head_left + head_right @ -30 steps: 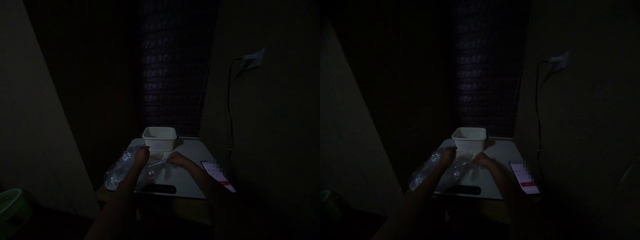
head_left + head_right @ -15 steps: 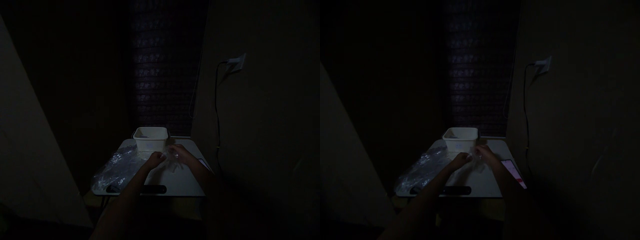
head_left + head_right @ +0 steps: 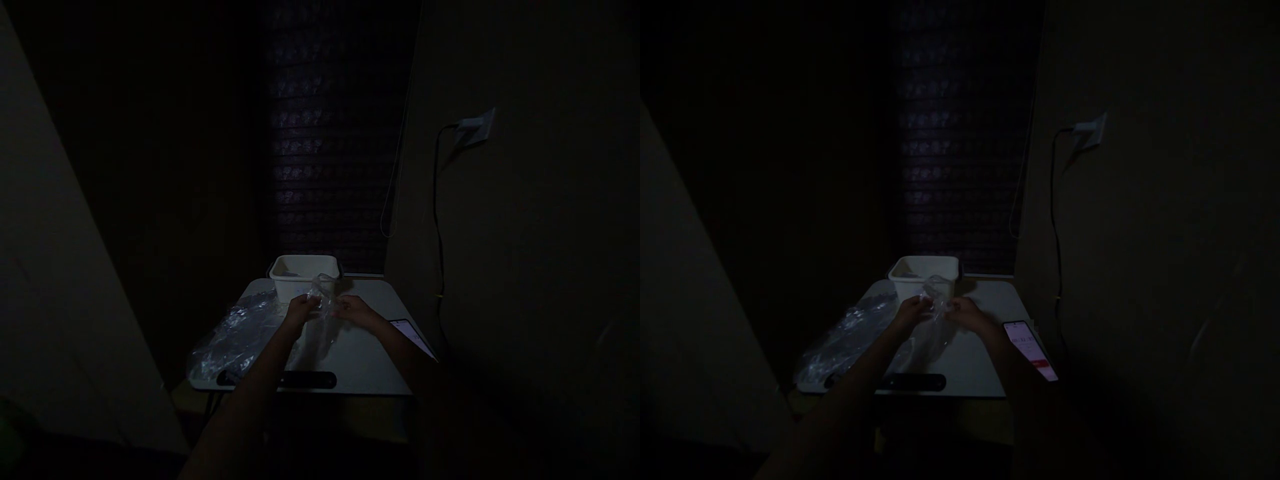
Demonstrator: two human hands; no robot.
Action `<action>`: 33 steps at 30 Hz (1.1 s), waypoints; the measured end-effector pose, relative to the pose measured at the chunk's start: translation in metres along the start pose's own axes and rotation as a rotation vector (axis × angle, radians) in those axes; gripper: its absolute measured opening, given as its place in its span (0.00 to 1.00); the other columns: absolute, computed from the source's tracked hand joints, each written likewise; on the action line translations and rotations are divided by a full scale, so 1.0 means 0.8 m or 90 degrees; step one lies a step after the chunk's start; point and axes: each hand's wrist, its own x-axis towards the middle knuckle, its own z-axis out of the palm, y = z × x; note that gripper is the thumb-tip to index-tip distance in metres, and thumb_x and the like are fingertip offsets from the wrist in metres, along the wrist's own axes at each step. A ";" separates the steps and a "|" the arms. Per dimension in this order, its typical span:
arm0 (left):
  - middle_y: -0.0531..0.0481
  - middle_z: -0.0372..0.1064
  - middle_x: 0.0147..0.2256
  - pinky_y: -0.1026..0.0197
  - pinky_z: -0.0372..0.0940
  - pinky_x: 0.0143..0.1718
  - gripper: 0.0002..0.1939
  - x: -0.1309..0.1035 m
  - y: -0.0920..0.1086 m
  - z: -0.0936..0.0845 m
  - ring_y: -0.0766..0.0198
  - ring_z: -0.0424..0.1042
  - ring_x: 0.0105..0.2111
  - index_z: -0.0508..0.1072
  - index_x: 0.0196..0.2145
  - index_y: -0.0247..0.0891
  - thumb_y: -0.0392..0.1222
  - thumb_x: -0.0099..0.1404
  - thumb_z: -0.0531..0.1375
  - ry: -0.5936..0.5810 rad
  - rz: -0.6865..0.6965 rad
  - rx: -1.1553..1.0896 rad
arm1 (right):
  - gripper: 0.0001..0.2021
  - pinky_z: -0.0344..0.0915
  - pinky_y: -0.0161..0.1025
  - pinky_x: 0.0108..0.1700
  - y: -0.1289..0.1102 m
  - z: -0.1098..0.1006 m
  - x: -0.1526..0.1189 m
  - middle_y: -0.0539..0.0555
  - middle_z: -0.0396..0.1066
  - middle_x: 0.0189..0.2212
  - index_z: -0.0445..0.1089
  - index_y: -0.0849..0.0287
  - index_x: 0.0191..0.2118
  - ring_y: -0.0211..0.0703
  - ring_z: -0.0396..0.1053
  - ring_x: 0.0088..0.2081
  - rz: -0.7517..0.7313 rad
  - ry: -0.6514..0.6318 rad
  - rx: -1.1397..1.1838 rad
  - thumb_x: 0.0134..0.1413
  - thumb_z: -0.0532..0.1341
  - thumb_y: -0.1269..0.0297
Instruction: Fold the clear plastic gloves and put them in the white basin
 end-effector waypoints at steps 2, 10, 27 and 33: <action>0.50 0.65 0.21 0.63 0.60 0.27 0.10 -0.002 0.002 0.003 0.67 0.65 0.24 0.66 0.22 0.31 0.39 0.40 0.60 -0.020 0.008 -0.054 | 0.06 0.54 0.31 0.24 -0.001 0.003 0.002 0.45 0.61 0.16 0.64 0.63 0.19 0.32 0.59 0.21 0.012 0.031 0.014 0.24 0.59 0.73; 0.50 0.66 0.23 0.62 0.60 0.28 0.05 -0.013 0.013 0.006 0.65 0.66 0.26 0.65 0.22 0.32 0.35 0.43 0.55 -0.121 -0.043 -0.161 | 0.07 0.57 0.32 0.25 -0.012 -0.001 -0.001 0.47 0.63 0.18 0.63 0.62 0.22 0.32 0.60 0.20 0.040 0.068 0.291 0.27 0.58 0.70; 0.56 0.58 0.17 0.67 0.56 0.20 0.06 0.002 -0.004 -0.012 0.75 0.58 0.15 0.62 0.21 0.33 0.33 0.42 0.56 0.061 -0.021 0.128 | 0.09 0.57 0.31 0.19 0.031 -0.050 0.001 0.45 0.60 0.15 0.60 0.61 0.26 0.31 0.59 0.15 0.104 0.246 0.097 0.30 0.53 0.74; 0.58 0.57 0.16 0.67 0.55 0.21 0.10 0.014 -0.020 -0.026 0.72 0.59 0.16 0.60 0.25 0.36 0.29 0.42 0.54 0.121 0.003 0.260 | 0.11 0.57 0.31 0.20 0.050 -0.063 0.000 0.48 0.62 0.17 0.61 0.63 0.31 0.33 0.61 0.18 0.143 0.227 -0.243 0.34 0.50 0.74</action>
